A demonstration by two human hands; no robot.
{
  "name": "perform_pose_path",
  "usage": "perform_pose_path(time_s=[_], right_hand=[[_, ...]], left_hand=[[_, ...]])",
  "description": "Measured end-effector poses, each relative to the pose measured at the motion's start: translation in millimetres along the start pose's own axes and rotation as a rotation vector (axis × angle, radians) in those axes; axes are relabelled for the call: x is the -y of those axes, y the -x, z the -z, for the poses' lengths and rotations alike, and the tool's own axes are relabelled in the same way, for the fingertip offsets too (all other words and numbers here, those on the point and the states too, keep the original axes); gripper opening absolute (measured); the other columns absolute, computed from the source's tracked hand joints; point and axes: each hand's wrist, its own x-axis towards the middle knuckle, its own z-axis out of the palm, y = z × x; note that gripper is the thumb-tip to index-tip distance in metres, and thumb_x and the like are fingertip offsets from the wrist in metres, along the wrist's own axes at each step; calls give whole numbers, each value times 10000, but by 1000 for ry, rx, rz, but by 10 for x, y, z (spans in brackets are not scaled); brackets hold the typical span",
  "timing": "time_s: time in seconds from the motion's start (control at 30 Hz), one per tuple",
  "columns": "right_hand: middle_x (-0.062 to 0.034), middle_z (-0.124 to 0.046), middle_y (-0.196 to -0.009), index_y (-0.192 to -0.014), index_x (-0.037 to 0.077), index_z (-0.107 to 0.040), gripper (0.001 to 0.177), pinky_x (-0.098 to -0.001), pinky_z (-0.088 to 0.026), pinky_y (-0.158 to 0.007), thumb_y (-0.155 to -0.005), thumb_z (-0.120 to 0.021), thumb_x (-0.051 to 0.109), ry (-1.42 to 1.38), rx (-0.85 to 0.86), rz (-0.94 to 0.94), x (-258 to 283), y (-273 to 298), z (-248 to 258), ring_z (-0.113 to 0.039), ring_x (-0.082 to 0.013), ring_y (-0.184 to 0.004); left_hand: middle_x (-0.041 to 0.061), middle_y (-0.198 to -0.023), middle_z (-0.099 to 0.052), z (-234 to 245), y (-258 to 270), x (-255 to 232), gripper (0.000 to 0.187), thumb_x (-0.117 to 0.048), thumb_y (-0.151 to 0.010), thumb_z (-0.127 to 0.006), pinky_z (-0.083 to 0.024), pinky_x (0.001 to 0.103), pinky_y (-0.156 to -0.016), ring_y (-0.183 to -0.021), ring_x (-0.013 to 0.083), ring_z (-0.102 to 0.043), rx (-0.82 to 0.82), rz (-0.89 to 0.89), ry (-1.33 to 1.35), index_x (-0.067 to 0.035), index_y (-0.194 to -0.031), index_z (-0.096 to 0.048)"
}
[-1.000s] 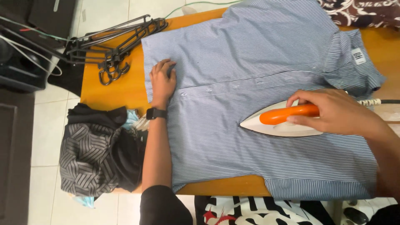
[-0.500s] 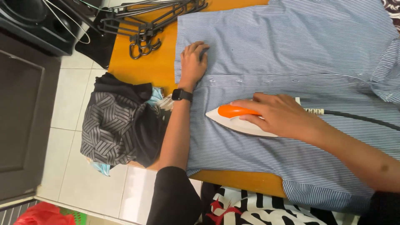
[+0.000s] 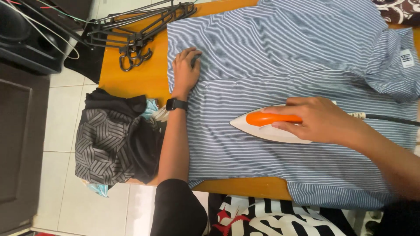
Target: Ironing a blue and white striped shirt on a wooden table.
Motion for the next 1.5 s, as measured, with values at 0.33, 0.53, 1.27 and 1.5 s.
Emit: perform_pose_path(time_s=[0.33,0.53,1.27,1.5], right_hand=[[248,-833,-974,-1386,632,-582,515,-258,-435,-694,-879,-612,544,69,408,-435,-273,328,510,-643,-107,-665],[179,-765,-723,-1411,608,-487,484,-266,-447,-681,-927,-506,601,245,552,-419,-307,268,463,-665,-79,-636],[145,-798,-924,-1463,483,-449,497,-351,-543,-687,-970,-450,545,172,412,-278,582,-415,272,-746,-183,-715],[33,-653,-953,-1467,368,-553,451,-435,-555,-444,-1026,-484,431,144,102,187,775,-753,-165,-664,-275,-635]], left_hand=[[29,-1334,-648,-80,-13,95,273,-161,-974,-617,-369,524,-1019,-1220,321,-550,-35,-92,2,-196,-1226,-716],[50,-1348,-638,-47,10,65,272,-163,-986,-599,-367,542,-1022,-1230,340,-540,-18,-63,-3,-184,-1234,-709],[7,-1277,-660,-245,-7,196,286,-136,-900,-659,-429,494,-989,-1174,298,-575,-120,-122,-58,-207,-1175,-694],[-6,-1271,-645,-365,-14,281,296,-183,-914,-634,-433,471,-945,-1148,276,-591,-161,-148,-96,-233,-1204,-669]])
